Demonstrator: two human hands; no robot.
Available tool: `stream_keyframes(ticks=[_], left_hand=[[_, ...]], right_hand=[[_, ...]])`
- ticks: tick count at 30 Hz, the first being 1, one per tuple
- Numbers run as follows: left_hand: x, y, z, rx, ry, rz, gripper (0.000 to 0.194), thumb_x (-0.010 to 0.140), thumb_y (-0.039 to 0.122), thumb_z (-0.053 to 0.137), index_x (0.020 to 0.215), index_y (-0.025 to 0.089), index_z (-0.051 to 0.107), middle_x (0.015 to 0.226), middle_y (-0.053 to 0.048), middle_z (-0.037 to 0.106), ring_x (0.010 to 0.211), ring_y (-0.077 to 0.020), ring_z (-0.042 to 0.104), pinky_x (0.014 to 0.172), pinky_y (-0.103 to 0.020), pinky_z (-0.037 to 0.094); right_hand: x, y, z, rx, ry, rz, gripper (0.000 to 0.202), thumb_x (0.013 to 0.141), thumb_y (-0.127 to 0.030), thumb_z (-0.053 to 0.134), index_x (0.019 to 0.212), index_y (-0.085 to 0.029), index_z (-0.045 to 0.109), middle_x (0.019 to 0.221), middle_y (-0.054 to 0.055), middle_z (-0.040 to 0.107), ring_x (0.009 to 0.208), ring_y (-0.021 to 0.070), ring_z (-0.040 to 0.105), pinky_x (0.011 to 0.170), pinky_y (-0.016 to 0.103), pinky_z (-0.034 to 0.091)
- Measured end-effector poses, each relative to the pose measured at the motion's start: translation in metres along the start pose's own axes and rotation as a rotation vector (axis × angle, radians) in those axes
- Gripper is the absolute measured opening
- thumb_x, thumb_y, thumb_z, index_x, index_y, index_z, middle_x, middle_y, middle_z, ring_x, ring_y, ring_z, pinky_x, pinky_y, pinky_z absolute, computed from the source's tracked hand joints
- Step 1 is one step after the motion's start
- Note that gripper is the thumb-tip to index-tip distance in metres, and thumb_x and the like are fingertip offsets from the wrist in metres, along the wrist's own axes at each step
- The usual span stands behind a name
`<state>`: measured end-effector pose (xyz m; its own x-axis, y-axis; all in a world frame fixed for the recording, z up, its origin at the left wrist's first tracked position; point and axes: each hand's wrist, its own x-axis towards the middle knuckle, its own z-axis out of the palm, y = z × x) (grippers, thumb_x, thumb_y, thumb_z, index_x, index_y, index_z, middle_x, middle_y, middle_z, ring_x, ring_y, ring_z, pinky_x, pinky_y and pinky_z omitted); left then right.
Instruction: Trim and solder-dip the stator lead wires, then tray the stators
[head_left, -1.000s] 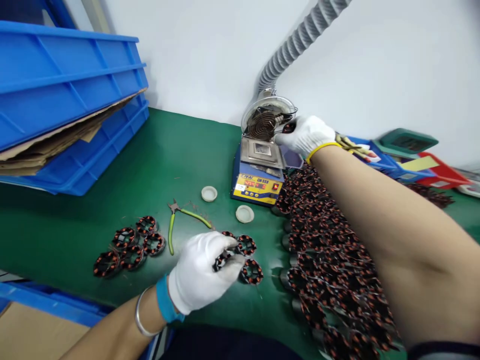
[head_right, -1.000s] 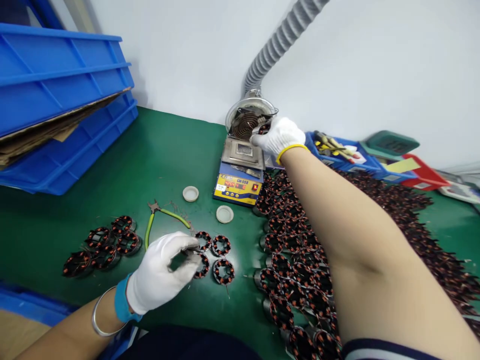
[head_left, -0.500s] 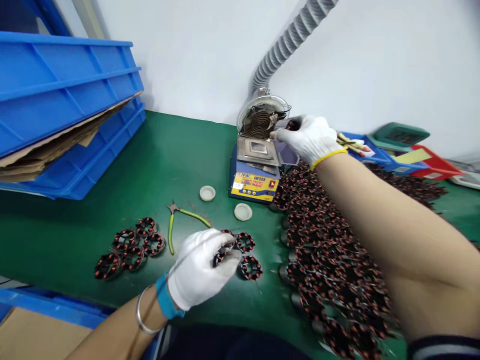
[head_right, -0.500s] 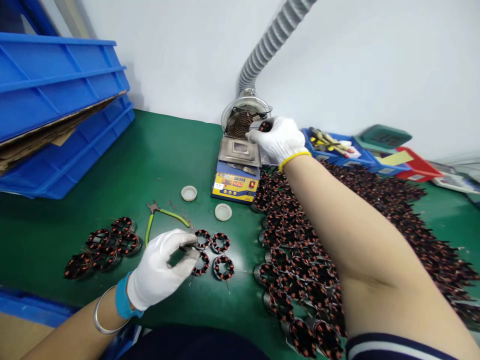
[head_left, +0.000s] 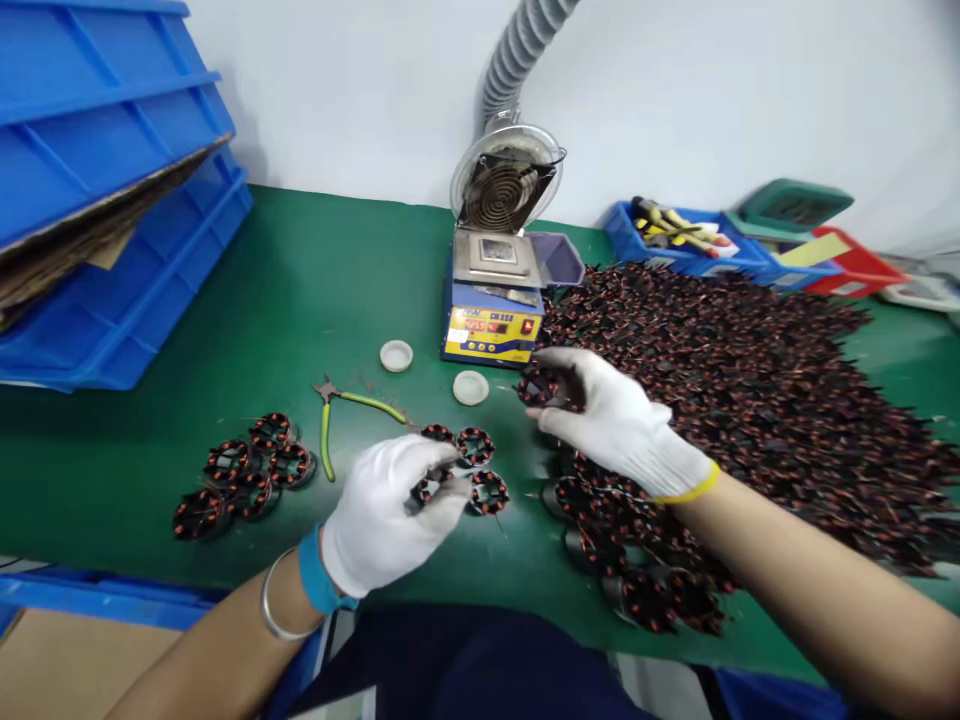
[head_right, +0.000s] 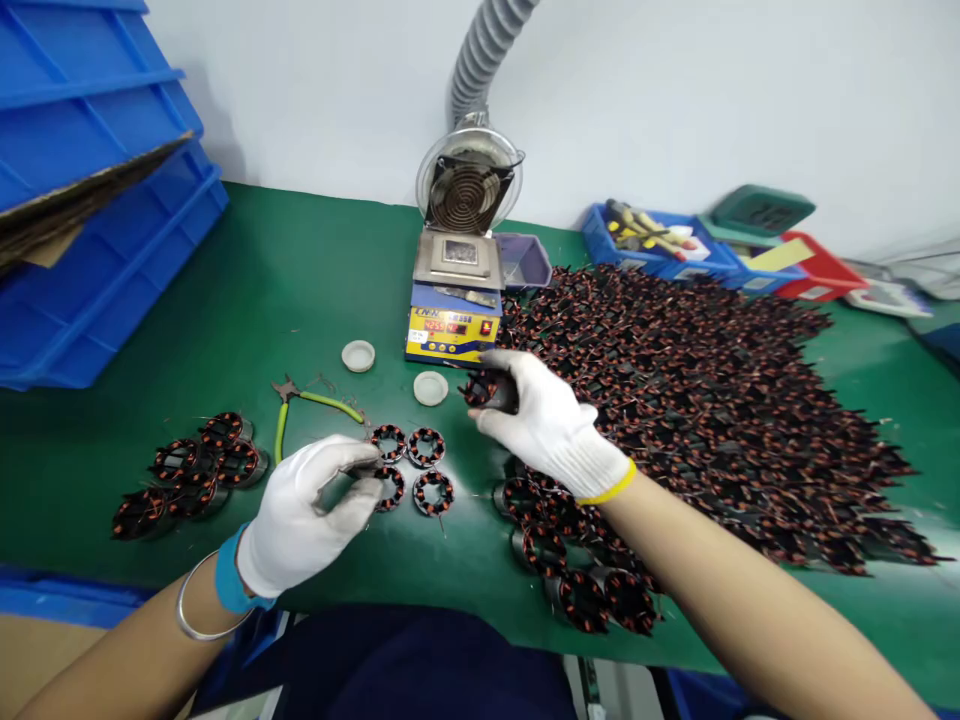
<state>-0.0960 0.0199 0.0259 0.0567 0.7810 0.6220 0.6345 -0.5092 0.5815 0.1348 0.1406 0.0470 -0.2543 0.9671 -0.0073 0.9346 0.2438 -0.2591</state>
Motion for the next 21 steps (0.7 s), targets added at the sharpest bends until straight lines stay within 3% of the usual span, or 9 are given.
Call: stream_keyframes(ticks=[5, 9, 12, 17, 21], left_hand=[[-0.002, -0.003, 0.002, 0.025, 0.013, 0.004, 0.009, 0.093, 0.020, 0.059, 0.101, 0.019, 0.063, 0.087, -0.005, 0.075, 0.078, -0.0178, 0.072, 0.076, -0.028, 0.058], [-0.003, -0.011, 0.003, 0.044, 0.004, 0.010, 0.010, 0.094, 0.022, 0.057, 0.100, 0.018, 0.064, 0.087, -0.006, 0.074, 0.077, -0.0190, 0.072, 0.072, -0.029, 0.058], [-0.001, -0.015, 0.003, 0.050, 0.001, 0.006, 0.009, 0.095, 0.023, 0.056, 0.099, 0.018, 0.063, 0.084, -0.004, 0.074, 0.073, -0.0181, 0.072, 0.069, -0.029, 0.058], [0.000, -0.015, 0.004, 0.068, 0.035, 0.028, 0.010, 0.096, 0.025, 0.056, 0.098, 0.018, 0.062, 0.083, -0.005, 0.074, 0.071, -0.0196, 0.072, 0.067, -0.030, 0.058], [0.000, -0.013, 0.004, 0.066, 0.033, 0.038, 0.011, 0.097, 0.026, 0.055, 0.098, 0.017, 0.062, 0.083, -0.006, 0.074, 0.071, -0.0204, 0.072, 0.066, -0.031, 0.058]], right_hand=[[0.058, -0.003, -0.029, -0.119, 0.256, -0.138, 0.061, 0.083, -0.031, 0.064, 0.142, -0.021, 0.052, 0.141, 0.014, 0.055, 0.119, 0.0327, 0.057, 0.092, 0.042, 0.049], [0.123, -0.006, -0.049, -0.347, 0.272, -0.225, 0.059, 0.090, -0.029, 0.061, 0.146, -0.017, 0.048, 0.143, 0.020, 0.050, 0.121, 0.0348, 0.051, 0.096, 0.045, 0.042], [0.156, -0.012, -0.054, -0.390, 0.234, -0.221, 0.053, 0.094, -0.022, 0.055, 0.146, -0.013, 0.049, 0.142, 0.024, 0.049, 0.121, 0.0361, 0.049, 0.094, 0.049, 0.039], [0.173, -0.027, -0.045, -0.375, 0.195, -0.184, 0.042, 0.099, -0.012, 0.044, 0.140, -0.011, 0.056, 0.135, 0.025, 0.053, 0.122, 0.0376, 0.050, 0.089, 0.053, 0.040], [0.168, -0.030, -0.046, -0.326, 0.189, -0.159, 0.042, 0.099, -0.016, 0.046, 0.138, -0.009, 0.057, 0.136, 0.022, 0.053, 0.127, 0.0383, 0.048, 0.092, 0.052, 0.039]])
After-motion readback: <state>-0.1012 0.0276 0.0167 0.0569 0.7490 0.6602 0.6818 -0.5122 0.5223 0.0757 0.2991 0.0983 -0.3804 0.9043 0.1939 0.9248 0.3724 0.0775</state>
